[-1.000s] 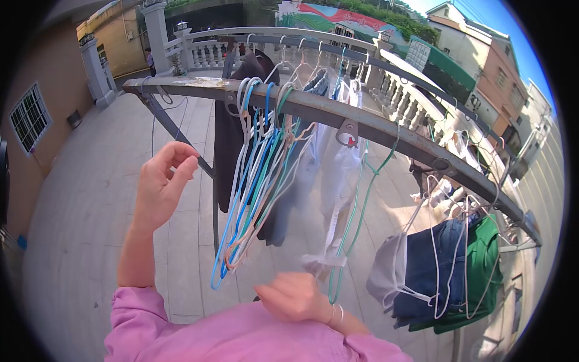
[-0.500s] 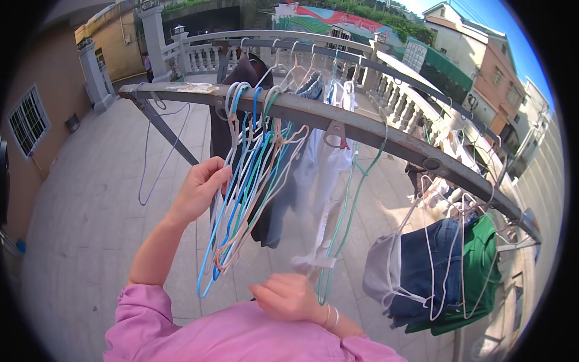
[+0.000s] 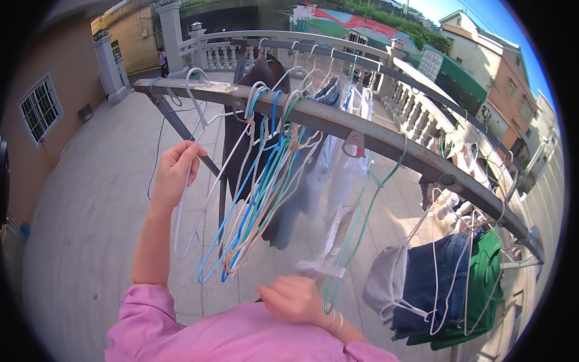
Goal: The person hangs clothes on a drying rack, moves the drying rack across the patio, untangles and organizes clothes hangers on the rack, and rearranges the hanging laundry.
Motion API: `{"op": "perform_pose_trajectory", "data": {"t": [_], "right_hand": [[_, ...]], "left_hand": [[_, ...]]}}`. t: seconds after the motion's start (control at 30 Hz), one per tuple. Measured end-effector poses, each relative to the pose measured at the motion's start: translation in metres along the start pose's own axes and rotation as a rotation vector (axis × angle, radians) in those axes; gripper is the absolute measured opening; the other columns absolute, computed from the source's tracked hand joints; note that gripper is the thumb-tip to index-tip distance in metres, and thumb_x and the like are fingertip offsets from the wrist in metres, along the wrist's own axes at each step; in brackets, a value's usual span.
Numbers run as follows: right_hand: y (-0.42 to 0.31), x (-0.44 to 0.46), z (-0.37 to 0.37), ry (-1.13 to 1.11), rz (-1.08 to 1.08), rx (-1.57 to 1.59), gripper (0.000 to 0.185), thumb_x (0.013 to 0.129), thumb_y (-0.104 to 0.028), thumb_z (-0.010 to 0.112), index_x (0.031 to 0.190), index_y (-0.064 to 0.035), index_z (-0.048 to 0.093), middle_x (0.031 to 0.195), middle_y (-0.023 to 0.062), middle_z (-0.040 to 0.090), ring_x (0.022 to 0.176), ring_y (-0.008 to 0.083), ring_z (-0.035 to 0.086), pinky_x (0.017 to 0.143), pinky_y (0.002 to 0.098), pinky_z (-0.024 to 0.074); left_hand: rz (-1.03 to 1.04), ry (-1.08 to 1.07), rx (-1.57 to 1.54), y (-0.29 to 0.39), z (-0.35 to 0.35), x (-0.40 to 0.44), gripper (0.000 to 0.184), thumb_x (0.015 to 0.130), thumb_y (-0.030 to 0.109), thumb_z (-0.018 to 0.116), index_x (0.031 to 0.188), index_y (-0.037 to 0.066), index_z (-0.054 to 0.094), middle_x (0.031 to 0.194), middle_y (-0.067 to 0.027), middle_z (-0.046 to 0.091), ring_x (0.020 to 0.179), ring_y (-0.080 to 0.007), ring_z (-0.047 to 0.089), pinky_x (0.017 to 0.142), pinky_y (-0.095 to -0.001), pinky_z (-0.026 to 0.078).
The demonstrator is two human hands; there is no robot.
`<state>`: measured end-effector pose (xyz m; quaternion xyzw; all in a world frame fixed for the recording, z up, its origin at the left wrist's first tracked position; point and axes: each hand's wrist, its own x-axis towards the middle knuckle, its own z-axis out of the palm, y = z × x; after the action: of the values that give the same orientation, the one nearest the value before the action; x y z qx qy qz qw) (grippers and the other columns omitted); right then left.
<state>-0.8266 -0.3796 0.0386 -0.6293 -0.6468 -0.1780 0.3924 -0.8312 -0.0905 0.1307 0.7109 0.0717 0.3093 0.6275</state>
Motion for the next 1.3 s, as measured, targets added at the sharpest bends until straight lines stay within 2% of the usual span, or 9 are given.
{"op": "perform_pose_trajectory", "data": {"t": [0.53,0.63,0.73,0.83,0.93,1.03,1.1,1.2,1.3], "right_hand": [[0.013,-0.003,0.003,-0.019,0.021,-0.020,0.020,0.058,0.001,0.064,0.078,-0.0023,0.062,0.054,0.0028,0.044,0.044,0.0175,0.045,0.039,0.0300,0.0347],[0.015,-0.002,0.004,-0.016,0.016,-0.025,0.020,0.059,0.000,0.064,0.078,-0.0026,0.061,0.054,0.0028,0.043,0.044,0.0173,0.045,0.039,0.0301,0.0342],[0.018,-0.002,0.005,-0.033,0.011,-0.014,0.020,0.059,-0.001,0.065,0.079,-0.0027,0.061,0.054,0.0027,0.042,0.044,0.0171,0.045,0.039,0.0302,0.0341],[0.019,-0.001,0.005,-0.034,0.007,-0.010,0.020,0.060,-0.001,0.065,0.079,-0.0028,0.061,0.055,0.0025,0.042,0.045,0.0170,0.045,0.039,0.0302,0.0341],[0.022,0.000,0.007,-0.017,0.010,-0.005,0.019,0.061,-0.001,0.065,0.080,-0.0030,0.061,0.055,0.0025,0.043,0.046,0.0170,0.046,0.039,0.0301,0.0344],[0.020,0.004,0.005,-0.040,0.003,-0.018,0.018,0.062,-0.001,0.066,0.080,-0.0028,0.061,0.056,0.0027,0.044,0.047,0.0171,0.047,0.040,0.0300,0.0352],[0.019,0.006,0.005,-0.053,-0.002,-0.016,0.018,0.062,-0.001,0.066,0.080,-0.0025,0.061,0.057,0.0029,0.044,0.047,0.0172,0.048,0.040,0.0299,0.0358],[0.020,0.005,0.007,-0.050,-0.006,-0.001,0.018,0.063,-0.002,0.065,0.080,-0.0021,0.061,0.057,0.0031,0.044,0.047,0.0174,0.048,0.040,0.0299,0.0365],[0.020,0.004,0.005,-0.041,0.001,0.003,0.018,0.063,-0.002,0.065,0.080,-0.0019,0.060,0.057,0.0032,0.044,0.047,0.0177,0.048,0.040,0.0302,0.0368]], "left_hand": [[0.018,0.254,0.232,-0.025,-0.070,0.029,0.026,0.091,0.020,0.051,0.084,0.000,0.065,0.048,0.0091,0.034,0.041,-0.0005,0.027,0.039,-0.0211,0.020],[-0.006,0.197,0.269,-0.028,-0.084,0.032,0.026,0.091,0.021,0.051,0.085,0.001,0.065,0.048,0.0095,0.033,0.041,-0.0009,0.027,0.039,-0.0225,0.020],[-0.006,0.197,0.454,-0.031,-0.090,0.036,0.025,0.089,0.022,0.053,0.085,0.001,0.066,0.050,0.0054,0.039,0.044,-0.0043,0.036,0.041,-0.0233,0.027],[0.327,0.419,1.031,-0.023,-0.079,0.019,0.021,0.087,0.020,0.056,0.087,0.001,0.065,0.060,-0.0014,0.052,0.053,-0.0089,0.049,0.047,-0.0241,0.037],[0.567,0.545,1.263,0.017,-0.034,-0.011,0.016,0.086,0.014,0.056,0.094,0.002,0.064,0.077,-0.0060,0.062,0.072,-0.0121,0.058,0.060,-0.0259,0.044],[0.297,0.012,0.636,0.031,0.002,-0.033,0.017,0.086,0.014,0.057,0.097,0.002,0.061,0.082,-0.0048,0.062,0.074,-0.0105,0.058,0.063,-0.0244,0.043],[0.152,-0.189,0.391,0.008,0.022,-0.027,0.017,0.089,0.016,0.055,0.098,0.002,0.059,0.077,-0.0007,0.058,0.072,-0.0083,0.054,0.063,-0.0216,0.042],[-0.052,-0.293,0.054,-0.013,0.045,-0.015,0.019,0.089,0.019,0.056,0.091,0.000,0.058,0.074,-0.0012,0.059,0.065,-0.0064,0.054,0.055,-0.0232,0.042],[-0.031,-0.313,0.044,-0.026,0.049,-0.008,0.019,0.088,0.018,0.056,0.085,-0.001,0.056,0.071,-0.0003,0.058,0.061,-0.0054,0.051,0.054,-0.0222,0.040]]}}
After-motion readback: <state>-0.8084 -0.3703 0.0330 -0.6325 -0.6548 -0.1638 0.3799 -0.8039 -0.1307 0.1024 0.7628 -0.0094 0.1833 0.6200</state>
